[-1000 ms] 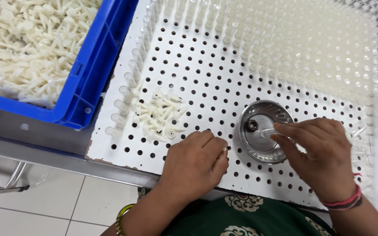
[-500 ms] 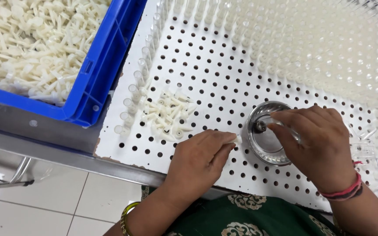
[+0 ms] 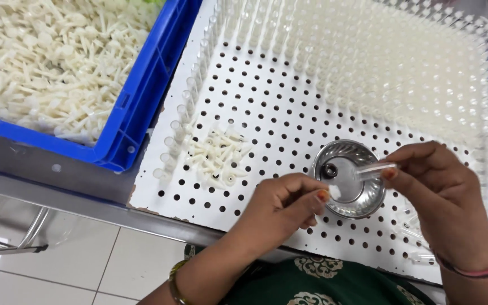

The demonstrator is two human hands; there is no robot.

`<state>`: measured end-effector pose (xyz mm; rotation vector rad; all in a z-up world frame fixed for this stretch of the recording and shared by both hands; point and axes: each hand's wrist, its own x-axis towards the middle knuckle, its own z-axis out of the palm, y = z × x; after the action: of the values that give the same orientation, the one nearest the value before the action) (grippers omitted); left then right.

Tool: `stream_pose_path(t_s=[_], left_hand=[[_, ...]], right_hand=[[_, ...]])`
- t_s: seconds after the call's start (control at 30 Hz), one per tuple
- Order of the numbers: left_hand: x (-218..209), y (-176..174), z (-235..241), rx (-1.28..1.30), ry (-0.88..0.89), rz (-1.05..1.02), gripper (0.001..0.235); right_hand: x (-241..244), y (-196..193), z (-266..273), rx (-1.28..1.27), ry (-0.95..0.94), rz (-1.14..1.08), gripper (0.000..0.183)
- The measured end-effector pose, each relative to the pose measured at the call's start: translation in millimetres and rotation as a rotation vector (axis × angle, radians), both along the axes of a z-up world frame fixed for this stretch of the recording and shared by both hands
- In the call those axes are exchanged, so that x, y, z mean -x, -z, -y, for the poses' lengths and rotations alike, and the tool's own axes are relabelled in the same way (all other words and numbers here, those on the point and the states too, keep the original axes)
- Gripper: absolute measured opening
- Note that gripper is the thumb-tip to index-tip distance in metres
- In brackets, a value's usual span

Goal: Assembling plastic droppers by inserting a small white component into a clear tube and then into a cap.

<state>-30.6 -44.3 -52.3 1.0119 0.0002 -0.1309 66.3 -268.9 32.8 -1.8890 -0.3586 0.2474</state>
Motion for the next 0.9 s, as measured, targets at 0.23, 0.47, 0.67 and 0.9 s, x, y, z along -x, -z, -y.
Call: stream_pose_path(t_s=[0.23, 0.47, 0.67, 0.9], left_hand=[[0.4, -39.4, 3.4, -0.117, 0.057, 0.027, 0.028], [2.1, -42.8, 0.5, -1.103, -0.458, 0.741, 0.036], [-19.2, -35.6, -28.3, -1.175, -0.461, 0.663, 0.029], [-25.5, -68.7, -96.8, -1.386, -0.74, 0.346, 0.021]], right_hand=[[8.3, -4.8, 11.9, 0.016, 0.046, -0.189, 0.025], [-7.4, 1.8, 8.7, 0.112, 0.0, -0.31, 0.026], [-40.2, -16.3, -30.8, 0.228, -0.162, -0.208, 0.024], [-101.2, -9.2, -97.9, 0.664, -0.137, 1.015, 0.019]])
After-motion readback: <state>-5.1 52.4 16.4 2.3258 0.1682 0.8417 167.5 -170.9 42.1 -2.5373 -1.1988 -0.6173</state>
